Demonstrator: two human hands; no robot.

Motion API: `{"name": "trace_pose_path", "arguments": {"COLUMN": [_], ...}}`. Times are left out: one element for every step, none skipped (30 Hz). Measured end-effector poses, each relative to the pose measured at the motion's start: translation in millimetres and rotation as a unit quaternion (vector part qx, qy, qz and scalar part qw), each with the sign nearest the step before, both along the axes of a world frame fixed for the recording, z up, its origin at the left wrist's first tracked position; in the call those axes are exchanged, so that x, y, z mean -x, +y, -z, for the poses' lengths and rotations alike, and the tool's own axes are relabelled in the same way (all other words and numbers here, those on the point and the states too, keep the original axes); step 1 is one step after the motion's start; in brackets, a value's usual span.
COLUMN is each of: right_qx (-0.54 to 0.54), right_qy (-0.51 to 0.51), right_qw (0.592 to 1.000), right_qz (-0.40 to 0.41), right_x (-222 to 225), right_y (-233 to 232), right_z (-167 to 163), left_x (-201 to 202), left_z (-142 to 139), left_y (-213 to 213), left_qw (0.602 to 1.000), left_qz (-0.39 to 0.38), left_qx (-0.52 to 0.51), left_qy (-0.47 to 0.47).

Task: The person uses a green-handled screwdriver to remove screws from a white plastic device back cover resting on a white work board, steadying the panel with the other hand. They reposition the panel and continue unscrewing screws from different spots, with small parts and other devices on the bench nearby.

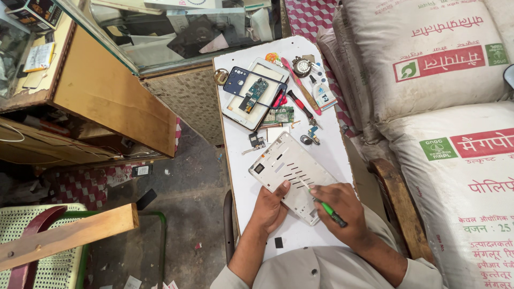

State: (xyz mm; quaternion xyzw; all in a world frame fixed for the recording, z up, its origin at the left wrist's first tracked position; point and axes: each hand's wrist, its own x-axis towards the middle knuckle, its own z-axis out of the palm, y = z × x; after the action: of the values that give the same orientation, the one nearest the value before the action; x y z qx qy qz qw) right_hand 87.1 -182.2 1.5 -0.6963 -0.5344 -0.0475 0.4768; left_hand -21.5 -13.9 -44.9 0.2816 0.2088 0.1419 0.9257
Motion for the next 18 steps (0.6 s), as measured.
{"name": "trace_pose_path", "arguments": {"right_qx": [-0.003,-0.008,-0.012,-0.017,-0.021,-0.025,-0.018,-0.012,-0.007,-0.014,-0.02,-0.026,-0.023,-0.019,-0.015,-0.017,-0.02,-0.023], "right_qy": [0.009,0.017,0.025,0.045,0.064,0.084,0.065,0.047,0.029,0.048,0.067,0.087,0.067,0.048,0.029,0.038,0.048,0.056], "right_qw": [1.0,1.0,1.0,0.999,0.997,0.996,0.997,0.999,1.0,0.999,0.997,0.996,0.997,0.999,0.999,0.999,0.999,0.998], "right_qz": [0.001,0.002,0.003,0.014,0.024,0.035,0.023,0.011,-0.001,0.007,0.016,0.023,0.018,0.013,0.008,0.01,0.011,0.011], "right_x": [0.3,0.4,0.4,0.6,0.6,0.7,0.7,0.4,0.2,0.1,-0.1,-0.3,-1.0,-1.5,-1.4,-1.3,-1.2,-1.4], "right_y": [0.1,0.3,0.5,0.3,-0.1,-0.8,-1.5,-1.7,-1.5,-1.3,-1.1,-1.1,-1.1,-1.3,-2.2,-3.1,-3.4,-3.1], "right_z": [0.2,0.6,1.1,1.6,2.2,2.7,3.3,3.9,4.5,5.1,5.4,5.5,5.5,5.3,5.1,4.7,4.5,4.5], "left_x": [0.3,0.3,0.0,-0.2,-0.5,-0.7,-0.4,-0.2,-0.1,0.1,0.2,0.2,0.4,1.3,2.0,1.7,1.5,1.0], "left_z": [-0.1,-0.2,-0.4,-0.6,-0.8,-0.9,-0.8,-0.9,-1.0,-1.0,-1.0,-0.7,-0.3,0.3,1.1,1.8,2.4,2.7], "left_y": [0.1,0.6,1.2,1.4,1.2,0.5,-0.4,-0.6,-0.2,0.2,0.3,0.3,0.6,0.7,0.3,-0.2,-0.4,0.2], "left_qw": [1.0,1.0,1.0,1.0,1.0,1.0,1.0,1.0,1.0,1.0,1.0,1.0,1.0,1.0,1.0,1.0,1.0,1.0], "left_qz": [0.001,0.002,0.003,0.003,0.004,0.004,0.002,0.001,-0.001,0.0,0.001,0.002,0.003,0.004,0.006,0.005,0.004,0.002], "left_qx": [-0.001,-0.002,-0.003,-0.004,-0.004,-0.003,-0.004,-0.004,-0.006,0.0,0.006,0.012,0.007,0.003,-0.002,0.001,0.002,0.002], "left_qy": [0.003,0.005,0.007,0.0,-0.007,-0.014,-0.01,-0.005,-0.001,-0.001,-0.001,-0.001,-0.005,-0.009,-0.013,-0.012,-0.012,-0.013]}}
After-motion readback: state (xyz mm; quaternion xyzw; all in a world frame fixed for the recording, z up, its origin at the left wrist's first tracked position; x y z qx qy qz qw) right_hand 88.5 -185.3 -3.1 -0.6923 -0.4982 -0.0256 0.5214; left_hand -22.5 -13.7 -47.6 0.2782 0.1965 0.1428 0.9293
